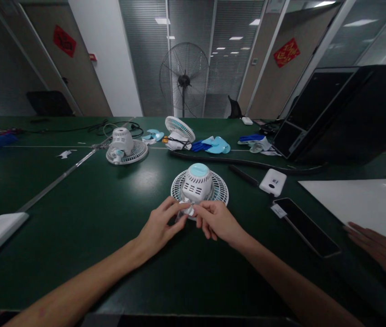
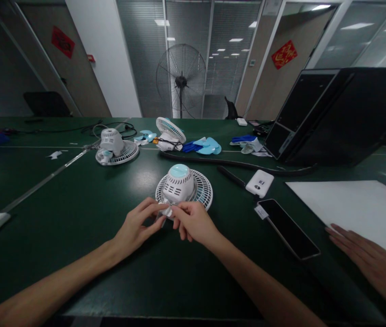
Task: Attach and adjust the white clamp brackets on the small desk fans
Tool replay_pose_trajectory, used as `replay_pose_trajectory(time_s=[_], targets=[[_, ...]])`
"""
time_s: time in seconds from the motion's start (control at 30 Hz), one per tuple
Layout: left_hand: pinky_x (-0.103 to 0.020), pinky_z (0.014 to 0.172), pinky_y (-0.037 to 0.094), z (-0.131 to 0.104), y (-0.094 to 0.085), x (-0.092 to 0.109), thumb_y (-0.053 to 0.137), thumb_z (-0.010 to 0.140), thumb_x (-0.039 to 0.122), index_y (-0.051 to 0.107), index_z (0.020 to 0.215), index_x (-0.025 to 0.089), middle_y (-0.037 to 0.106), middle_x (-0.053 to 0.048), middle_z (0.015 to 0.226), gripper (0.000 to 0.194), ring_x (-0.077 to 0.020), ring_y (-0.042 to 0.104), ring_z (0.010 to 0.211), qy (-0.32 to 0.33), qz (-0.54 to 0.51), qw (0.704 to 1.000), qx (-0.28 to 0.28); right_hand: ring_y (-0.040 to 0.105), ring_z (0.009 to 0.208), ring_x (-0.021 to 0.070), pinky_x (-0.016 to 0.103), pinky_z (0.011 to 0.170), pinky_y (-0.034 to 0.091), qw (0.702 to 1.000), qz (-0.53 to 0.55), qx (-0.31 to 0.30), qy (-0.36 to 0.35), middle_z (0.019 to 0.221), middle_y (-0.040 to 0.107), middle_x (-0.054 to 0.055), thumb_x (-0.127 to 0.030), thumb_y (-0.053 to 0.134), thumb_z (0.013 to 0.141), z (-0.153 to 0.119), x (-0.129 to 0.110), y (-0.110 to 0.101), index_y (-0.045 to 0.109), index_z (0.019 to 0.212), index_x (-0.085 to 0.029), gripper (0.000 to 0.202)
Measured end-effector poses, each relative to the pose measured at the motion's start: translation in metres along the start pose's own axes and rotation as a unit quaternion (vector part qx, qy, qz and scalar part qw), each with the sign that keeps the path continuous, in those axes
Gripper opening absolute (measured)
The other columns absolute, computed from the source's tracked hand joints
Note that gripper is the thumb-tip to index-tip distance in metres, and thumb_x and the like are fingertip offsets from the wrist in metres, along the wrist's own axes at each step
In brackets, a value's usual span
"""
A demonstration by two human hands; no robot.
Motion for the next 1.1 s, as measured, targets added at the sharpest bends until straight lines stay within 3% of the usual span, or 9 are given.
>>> replay_pose_trajectory(time_s=[0.07,0.17,0.37,0.47,0.57,0.7,0.83,0.97,1.1], targets=[[-0.027,0.071,0.057,0.000,0.000,0.000,0.056,0.103,0.023,0.062,0.133,0.026,0.056,-0.004,0.108,0.031,-0.0142,0.060,0.086,0.001,-0.002,1.000,0.000,0.050,0.039,0.0072,0.019,0.033,0.032,0.998,0.044,-0.020,0.040,0.068,0.063,-0.001,-0.053,0.047,0.103,0.001,0.005,0.002,0.065,0.091,-0.015,0.043],[-0.027,0.070,0.058,0.001,-0.001,0.000,0.057,0.103,0.023,0.062,0.133,0.027,0.056,-0.004,0.109,0.031,-0.0145,0.060,0.086,-0.004,-0.002,1.000,0.001,0.060,0.052,0.0111,0.022,0.043,0.044,0.994,-0.093,0.034,-0.052,0.078,0.068,0.003,-0.050,0.050,0.103,-0.003,-0.003,-0.008,0.069,0.103,-0.016,0.038],[-0.028,0.072,0.059,0.002,-0.003,0.003,0.056,0.103,0.023,0.062,0.132,0.025,0.057,-0.005,0.112,0.030,-0.0144,0.062,0.088,-0.005,-0.006,1.000,-0.001,0.068,0.091,0.0245,0.037,0.072,0.055,0.874,-0.395,0.078,-0.272,0.109,0.072,0.012,-0.037,0.052,0.105,-0.021,-0.026,-0.006,0.067,0.127,-0.019,0.032],[-0.028,0.073,0.059,0.002,-0.002,0.004,0.056,0.103,0.023,0.062,0.132,0.025,0.057,-0.005,0.110,0.030,-0.0143,0.062,0.088,-0.001,-0.002,1.000,-0.002,0.068,0.080,0.0195,0.033,0.070,0.054,0.915,-0.314,0.075,-0.241,0.094,0.072,0.009,-0.036,0.049,0.106,-0.016,-0.026,-0.006,0.072,0.103,-0.017,0.030],[-0.027,0.072,0.057,0.001,-0.001,0.002,0.056,0.103,0.023,0.062,0.132,0.026,0.056,-0.005,0.108,0.030,-0.0149,0.061,0.087,0.001,0.001,1.000,-0.002,0.059,0.051,0.0107,0.023,0.045,0.045,0.993,-0.082,0.035,-0.082,0.071,0.065,0.001,-0.048,0.052,0.103,-0.003,-0.007,-0.004,0.067,0.086,-0.016,0.039],[-0.026,0.069,0.057,0.000,0.001,0.000,0.056,0.103,0.024,0.062,0.133,0.026,0.056,-0.006,0.110,0.031,-0.0157,0.060,0.089,0.004,-0.002,1.000,-0.003,0.052,0.042,0.0068,0.019,0.034,0.036,0.987,0.136,-0.058,0.059,0.075,0.066,0.002,-0.059,0.052,0.100,0.001,0.012,0.008,0.067,0.098,-0.013,0.049],[-0.026,0.068,0.058,0.001,-0.002,0.002,0.055,0.104,0.024,0.062,0.133,0.026,0.056,-0.006,0.109,0.030,-0.0156,0.060,0.088,-0.005,-0.010,1.000,0.001,0.063,0.058,0.0126,0.025,0.049,0.051,0.991,-0.102,0.034,-0.081,0.085,0.070,0.006,-0.051,0.052,0.103,-0.006,-0.002,-0.010,0.070,0.109,-0.015,0.041],[-0.027,0.069,0.059,0.002,-0.004,0.004,0.056,0.103,0.024,0.062,0.133,0.025,0.056,-0.007,0.112,0.030,-0.0156,0.061,0.088,-0.006,-0.016,1.000,-0.001,0.068,0.086,0.0217,0.035,0.071,0.057,0.894,-0.360,0.078,-0.256,0.108,0.072,0.012,-0.038,0.056,0.103,-0.020,-0.025,-0.010,0.067,0.125,-0.018,0.031],[-0.029,0.072,0.059,0.002,-0.002,0.004,0.056,0.103,0.023,0.062,0.132,0.025,0.057,-0.006,0.110,0.030,-0.0158,0.061,0.089,0.001,-0.006,1.000,-0.003,0.068,0.079,0.0185,0.031,0.068,0.056,0.926,-0.286,0.067,-0.237,0.095,0.073,0.009,-0.037,0.051,0.106,-0.015,-0.023,-0.006,0.070,0.105,-0.018,0.027]])
Point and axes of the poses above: each hand's wrist, its own z-axis towards the middle knuckle, its own y-axis out of the palm, x = y × z, the point moved 6 cm from there along z, towards the middle knuckle
